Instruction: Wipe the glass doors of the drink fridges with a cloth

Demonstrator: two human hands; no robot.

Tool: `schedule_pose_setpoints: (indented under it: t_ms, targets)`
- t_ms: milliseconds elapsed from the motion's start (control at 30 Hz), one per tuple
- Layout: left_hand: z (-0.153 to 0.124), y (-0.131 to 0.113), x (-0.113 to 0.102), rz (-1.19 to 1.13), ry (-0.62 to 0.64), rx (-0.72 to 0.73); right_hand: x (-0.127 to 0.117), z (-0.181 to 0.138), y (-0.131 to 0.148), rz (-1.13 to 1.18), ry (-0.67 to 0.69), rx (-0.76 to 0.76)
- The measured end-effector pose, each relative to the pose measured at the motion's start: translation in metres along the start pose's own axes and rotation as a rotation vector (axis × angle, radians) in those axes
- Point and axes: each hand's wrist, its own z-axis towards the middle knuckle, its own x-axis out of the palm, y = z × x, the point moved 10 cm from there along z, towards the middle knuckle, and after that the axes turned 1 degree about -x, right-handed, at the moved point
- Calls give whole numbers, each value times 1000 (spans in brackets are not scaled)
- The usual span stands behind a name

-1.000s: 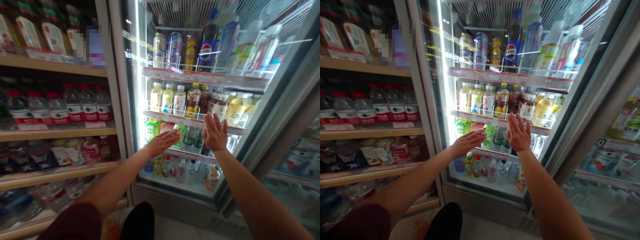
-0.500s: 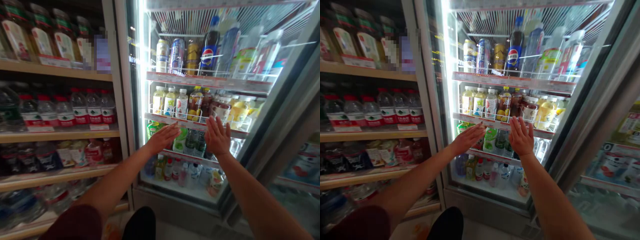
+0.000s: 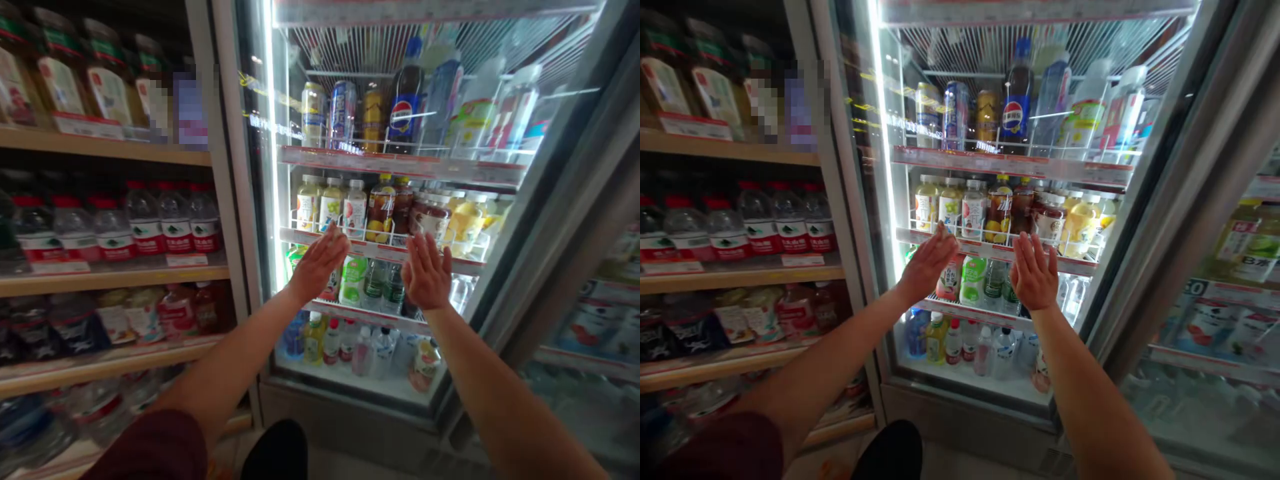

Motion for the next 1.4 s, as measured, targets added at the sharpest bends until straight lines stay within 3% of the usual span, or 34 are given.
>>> schedule_pose_setpoints:
  t_ms: [67,133,333,500,700,867,933,1067,1133,1233,1300,1400]
  targets:
    - [12,25,-11,34,-101,-146,0,-1,-4,-16,-17,45]
    - [19,28,-14,30,-142,-178,2,0,-6,-22,-10,70]
    - [20,-35,0,-63,-42,135,2,3,-3,-22,-22,56]
    - [36,-5,-15,-2,-162,-150,3,2,-4,-16,-9,66]
    - [37,-43,3,-72,20,114,4,3,-5,-41,20,69]
    - [36,-9,-6,-34,-148,-198,9,2,-8,-32,59,92]
    - [32,-25,5,-60,-108,-149,10,1,-10,-32,73,102]
    - [25,-70,27,-101,71,106,16,-1,-14,-15,139,134]
    - [32,-54,22,-69,51,18,18,0,-16,-3,176,141]
    - [41,-12,8,-5,-53,-245,18,0,-16,-8,195,136]
    - [39,-8,8,-3,-65,-297,15,1,-16,-27,184,124]
    - [29,-44,24,-74,45,-89,14,2,-16,-45,190,120]
